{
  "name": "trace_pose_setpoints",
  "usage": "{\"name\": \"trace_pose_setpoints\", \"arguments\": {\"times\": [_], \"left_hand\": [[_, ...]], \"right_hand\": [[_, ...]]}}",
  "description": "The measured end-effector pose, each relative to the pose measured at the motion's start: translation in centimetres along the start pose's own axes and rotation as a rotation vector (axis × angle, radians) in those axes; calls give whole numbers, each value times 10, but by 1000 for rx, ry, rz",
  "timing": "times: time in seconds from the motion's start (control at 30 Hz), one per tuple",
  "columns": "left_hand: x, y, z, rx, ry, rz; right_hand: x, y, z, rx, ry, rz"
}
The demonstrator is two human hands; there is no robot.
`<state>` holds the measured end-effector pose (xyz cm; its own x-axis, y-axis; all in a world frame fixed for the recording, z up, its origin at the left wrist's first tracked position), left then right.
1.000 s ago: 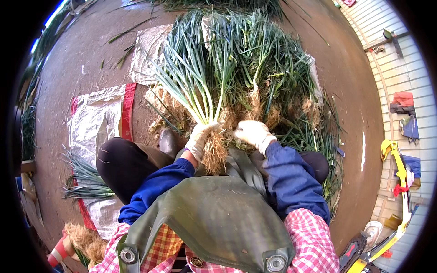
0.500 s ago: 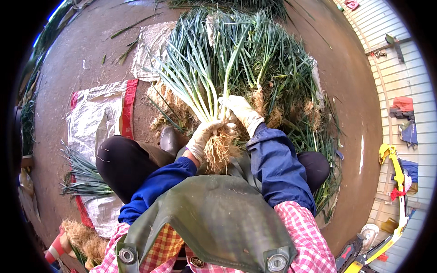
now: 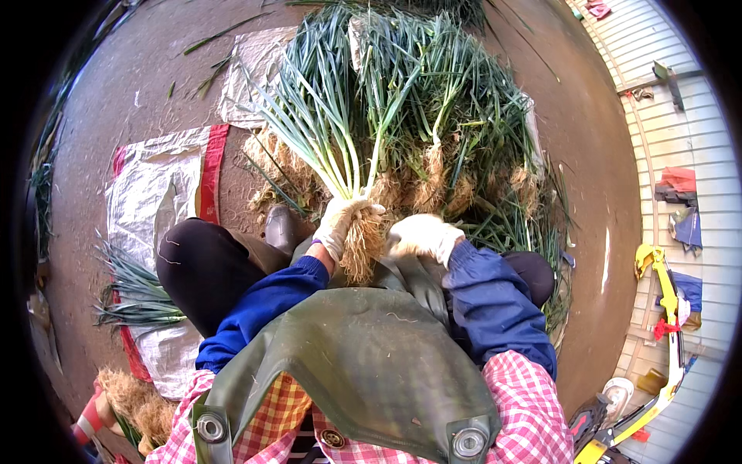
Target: The person cleans a bundle of scallions by hand, pulling away loose leaves and dirt from the roots while holding the bundle between their legs.
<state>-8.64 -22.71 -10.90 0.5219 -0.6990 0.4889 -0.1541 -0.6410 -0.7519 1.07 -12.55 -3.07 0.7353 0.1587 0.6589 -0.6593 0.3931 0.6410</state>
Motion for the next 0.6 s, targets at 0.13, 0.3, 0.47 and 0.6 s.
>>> {"name": "trace_pose_setpoints", "arguments": {"times": [0.13,0.3,0.47,0.6], "left_hand": [[0,2,-1,-82,-3,32],[5,-7,2,-78,-23,-8],[2,-4,3,-159,-56,-36],[8,-3,-1,-70,-64,-89]], "right_hand": [[-20,56,-25,-186,-438,-510],[-87,83,-34,177,-443,-568],[-117,74,-46,380,-499,-564],[-104,69,-21,-398,-71,-516]]}}
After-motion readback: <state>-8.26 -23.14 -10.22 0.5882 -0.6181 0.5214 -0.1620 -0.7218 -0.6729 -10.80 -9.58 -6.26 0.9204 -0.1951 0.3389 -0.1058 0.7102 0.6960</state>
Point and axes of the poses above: each hand's wrist, its own x-axis away from the middle knuckle, its own y-axis out of the back of the hand, z = x × y, the point moved 5 cm from there along -x, towards the middle knuckle, and after that the axes turned 10 degrees about x, right-handed, at the moved point
